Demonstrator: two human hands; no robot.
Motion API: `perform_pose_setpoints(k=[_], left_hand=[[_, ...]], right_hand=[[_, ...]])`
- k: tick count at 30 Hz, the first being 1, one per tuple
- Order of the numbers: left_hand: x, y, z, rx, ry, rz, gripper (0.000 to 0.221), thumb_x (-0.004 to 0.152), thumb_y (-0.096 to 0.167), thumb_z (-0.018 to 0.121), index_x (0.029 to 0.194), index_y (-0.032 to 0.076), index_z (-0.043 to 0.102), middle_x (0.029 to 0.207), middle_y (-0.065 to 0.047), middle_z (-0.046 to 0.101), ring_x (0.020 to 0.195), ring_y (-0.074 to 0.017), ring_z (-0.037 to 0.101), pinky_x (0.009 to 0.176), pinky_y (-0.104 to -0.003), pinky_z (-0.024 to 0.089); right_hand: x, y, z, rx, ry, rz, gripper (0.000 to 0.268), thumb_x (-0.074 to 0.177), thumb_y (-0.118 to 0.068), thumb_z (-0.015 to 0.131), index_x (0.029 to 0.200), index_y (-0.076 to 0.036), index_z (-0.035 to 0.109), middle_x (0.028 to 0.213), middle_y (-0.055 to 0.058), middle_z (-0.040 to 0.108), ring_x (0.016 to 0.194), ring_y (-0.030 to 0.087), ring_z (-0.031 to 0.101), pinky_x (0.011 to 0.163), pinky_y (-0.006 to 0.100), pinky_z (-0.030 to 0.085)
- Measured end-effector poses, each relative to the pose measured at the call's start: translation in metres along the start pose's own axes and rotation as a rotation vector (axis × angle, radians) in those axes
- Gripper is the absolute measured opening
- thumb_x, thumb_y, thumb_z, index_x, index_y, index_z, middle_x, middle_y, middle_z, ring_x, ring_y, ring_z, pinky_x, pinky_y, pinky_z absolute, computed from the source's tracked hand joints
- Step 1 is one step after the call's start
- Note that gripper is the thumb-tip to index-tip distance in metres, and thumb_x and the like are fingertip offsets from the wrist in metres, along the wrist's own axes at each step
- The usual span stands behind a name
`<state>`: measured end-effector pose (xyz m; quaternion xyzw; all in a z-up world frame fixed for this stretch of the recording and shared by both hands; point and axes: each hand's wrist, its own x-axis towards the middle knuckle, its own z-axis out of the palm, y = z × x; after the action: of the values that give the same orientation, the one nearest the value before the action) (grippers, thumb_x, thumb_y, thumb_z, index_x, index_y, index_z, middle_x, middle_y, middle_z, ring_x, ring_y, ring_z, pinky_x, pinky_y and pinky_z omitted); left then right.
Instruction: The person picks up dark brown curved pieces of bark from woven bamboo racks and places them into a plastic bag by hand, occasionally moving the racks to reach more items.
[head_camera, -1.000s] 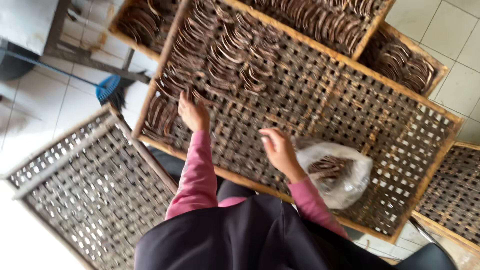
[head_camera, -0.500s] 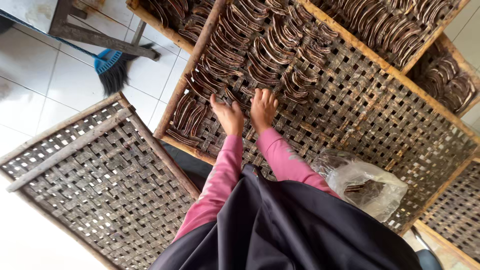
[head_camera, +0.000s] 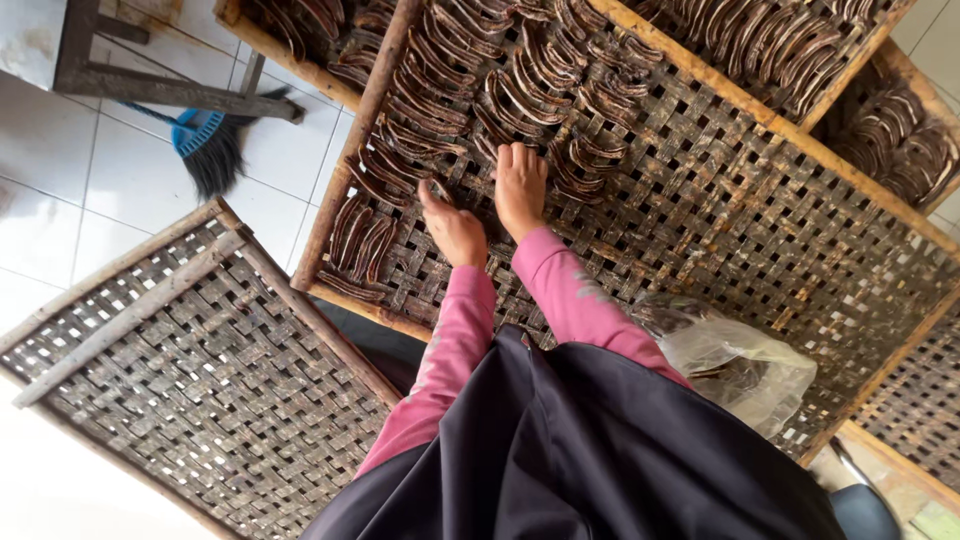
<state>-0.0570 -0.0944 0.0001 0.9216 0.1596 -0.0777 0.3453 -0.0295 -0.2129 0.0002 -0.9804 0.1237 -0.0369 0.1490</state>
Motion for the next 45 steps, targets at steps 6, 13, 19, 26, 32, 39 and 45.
perform_pose_setpoints(k=[6, 13, 19, 26, 32, 39, 45], left_hand=[[0.012, 0.022, -0.03, -0.011, 0.251, 0.387, 0.077, 0.086, -0.016, 0.044, 0.159, -0.004, 0.019, 0.105, -0.013, 0.055, 0.102, -0.0295, 0.058, 0.104, -0.051, 0.052], [0.104, 0.094, 0.006, -0.064, -0.289, 0.7, 0.054, 0.109, -0.012, 0.036, 0.161, 0.004, 0.032, 0.142, -0.022, 0.052, 0.123, -0.0269, 0.062, 0.106, -0.037, 0.059], [0.121, 0.106, 0.037, 0.347, -0.392, 1.276, 0.081, 0.087, -0.007, 0.048, 0.163, 0.007, 0.025, 0.159, -0.019, 0.043, 0.145, -0.0374, 0.045, 0.12, -0.053, 0.036], [0.131, 0.108, 0.031, 0.347, -0.697, 1.192, 0.094, 0.086, 0.025, 0.076, 0.159, 0.007, 0.02, 0.157, -0.021, 0.041, 0.141, -0.0395, 0.04, 0.119, -0.052, 0.032], [0.158, 0.073, 0.022, 0.635, -0.3, 1.288, 0.072, 0.101, 0.001, 0.07, 0.163, 0.012, 0.035, 0.142, -0.011, 0.063, 0.126, -0.0237, 0.063, 0.108, -0.039, 0.053], [0.158, 0.074, 0.028, 0.209, -0.483, 0.865, 0.042, 0.104, 0.01, 0.068, 0.143, 0.006, 0.055, 0.111, -0.008, 0.074, 0.098, -0.0176, 0.072, 0.085, -0.033, 0.061], [0.158, 0.12, 0.059, 0.131, -0.414, 1.081, 0.048, 0.104, -0.002, 0.059, 0.15, 0.008, 0.049, 0.135, -0.01, 0.065, 0.11, -0.0192, 0.067, 0.098, -0.038, 0.059]], right_hand=[[-0.018, 0.01, -0.012, -0.031, -0.036, -0.205, 0.014, 0.098, -0.001, 0.064, 0.105, -0.011, 0.058, 0.106, 0.007, 0.062, 0.108, 0.025, 0.058, 0.104, 0.048, 0.042], [-0.027, 0.098, -0.03, 0.023, 0.004, 0.221, 0.031, 0.101, 0.002, 0.053, 0.131, -0.004, 0.059, 0.114, 0.014, 0.061, 0.114, 0.032, 0.055, 0.109, 0.05, 0.034], [-0.024, 0.138, -0.03, -0.259, 0.067, 0.038, 0.062, 0.08, 0.001, 0.063, 0.141, -0.001, 0.051, 0.146, 0.019, 0.054, 0.137, 0.035, 0.051, 0.121, 0.053, 0.023], [-0.043, 0.136, -0.03, -0.137, -0.113, 0.125, 0.06, 0.093, 0.004, 0.063, 0.15, -0.002, 0.048, 0.132, 0.013, 0.058, 0.13, 0.03, 0.054, 0.126, 0.057, 0.022], [-0.05, 0.119, -0.033, -0.307, 0.1, 0.084, 0.029, 0.09, -0.001, 0.062, 0.118, -0.007, 0.057, 0.126, 0.012, 0.062, 0.129, 0.031, 0.059, 0.122, 0.06, 0.018], [-0.059, 0.115, -0.039, -0.243, 0.058, 0.078, 0.031, 0.088, 0.0, 0.065, 0.119, 0.0, 0.064, 0.105, 0.009, 0.065, 0.105, 0.026, 0.06, 0.117, 0.055, 0.029], [-0.054, 0.117, -0.033, -0.201, -0.059, 0.156, 0.017, 0.089, 0.001, 0.068, 0.104, -0.005, 0.065, 0.101, 0.009, 0.065, 0.103, 0.027, 0.059, 0.111, 0.05, 0.037]])
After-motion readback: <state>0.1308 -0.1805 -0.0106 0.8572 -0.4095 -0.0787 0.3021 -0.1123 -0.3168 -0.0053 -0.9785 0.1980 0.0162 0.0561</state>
